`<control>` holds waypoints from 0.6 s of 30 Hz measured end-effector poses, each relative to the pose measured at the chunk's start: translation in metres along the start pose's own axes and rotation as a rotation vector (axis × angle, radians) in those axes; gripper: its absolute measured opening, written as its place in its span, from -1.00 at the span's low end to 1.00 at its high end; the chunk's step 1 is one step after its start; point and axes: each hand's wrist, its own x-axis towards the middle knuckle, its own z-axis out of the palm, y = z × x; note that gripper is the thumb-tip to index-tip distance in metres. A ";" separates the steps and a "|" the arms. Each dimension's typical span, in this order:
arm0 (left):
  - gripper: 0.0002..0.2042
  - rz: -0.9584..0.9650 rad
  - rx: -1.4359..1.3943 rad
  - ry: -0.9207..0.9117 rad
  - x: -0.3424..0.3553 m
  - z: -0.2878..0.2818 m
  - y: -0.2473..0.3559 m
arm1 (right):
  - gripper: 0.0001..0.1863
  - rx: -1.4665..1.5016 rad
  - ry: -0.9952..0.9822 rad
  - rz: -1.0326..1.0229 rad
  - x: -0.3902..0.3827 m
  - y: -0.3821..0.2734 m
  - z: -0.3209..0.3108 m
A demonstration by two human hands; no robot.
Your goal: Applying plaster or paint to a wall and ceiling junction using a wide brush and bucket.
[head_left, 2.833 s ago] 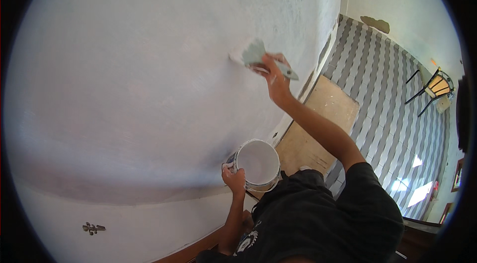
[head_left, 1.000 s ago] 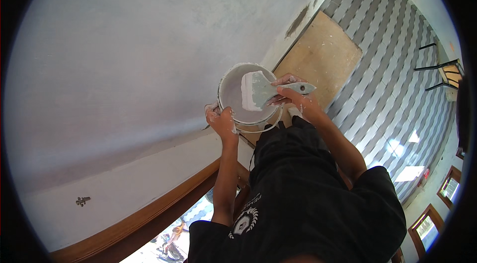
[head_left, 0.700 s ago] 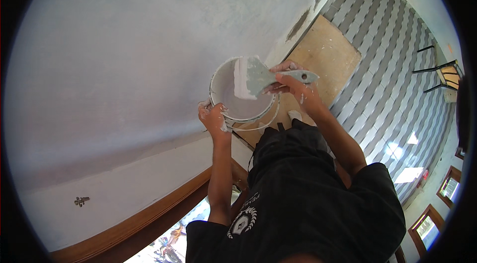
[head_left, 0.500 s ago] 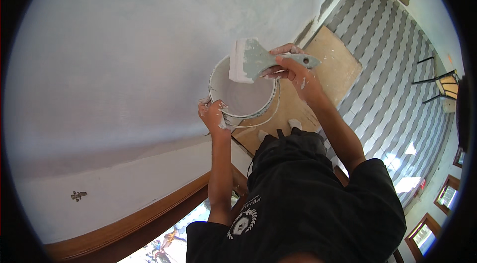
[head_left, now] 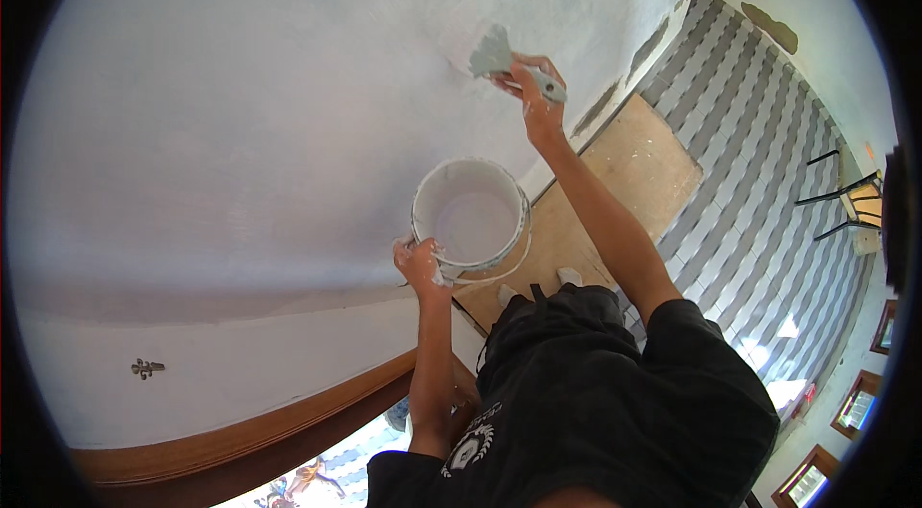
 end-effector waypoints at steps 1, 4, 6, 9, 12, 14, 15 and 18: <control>-0.70 0.008 0.029 0.027 0.001 -0.003 0.001 | -0.83 0.049 0.038 0.063 -0.003 0.002 -0.004; -0.70 -0.026 0.041 0.063 0.012 -0.025 -0.011 | -0.82 0.063 0.179 0.160 -0.019 0.004 -0.022; -0.71 -0.031 0.040 0.059 0.010 -0.035 -0.007 | -0.84 0.083 0.255 0.168 -0.026 0.016 -0.028; -0.71 -0.007 0.054 0.060 0.008 -0.038 -0.009 | -0.87 0.034 0.362 0.163 -0.023 0.031 -0.027; -0.70 0.051 0.109 0.073 0.013 -0.044 -0.012 | -0.85 0.001 0.334 0.142 -0.010 0.034 -0.003; -0.69 0.076 0.143 0.088 0.020 -0.051 -0.014 | -0.87 -0.034 0.254 0.046 0.001 0.017 0.029; -0.69 0.060 0.113 0.083 0.021 -0.052 -0.015 | -0.87 -0.037 0.262 0.044 0.007 0.003 0.044; -0.68 0.050 0.078 0.068 0.028 -0.050 -0.022 | -0.90 -0.168 0.196 -0.021 0.032 -0.037 0.071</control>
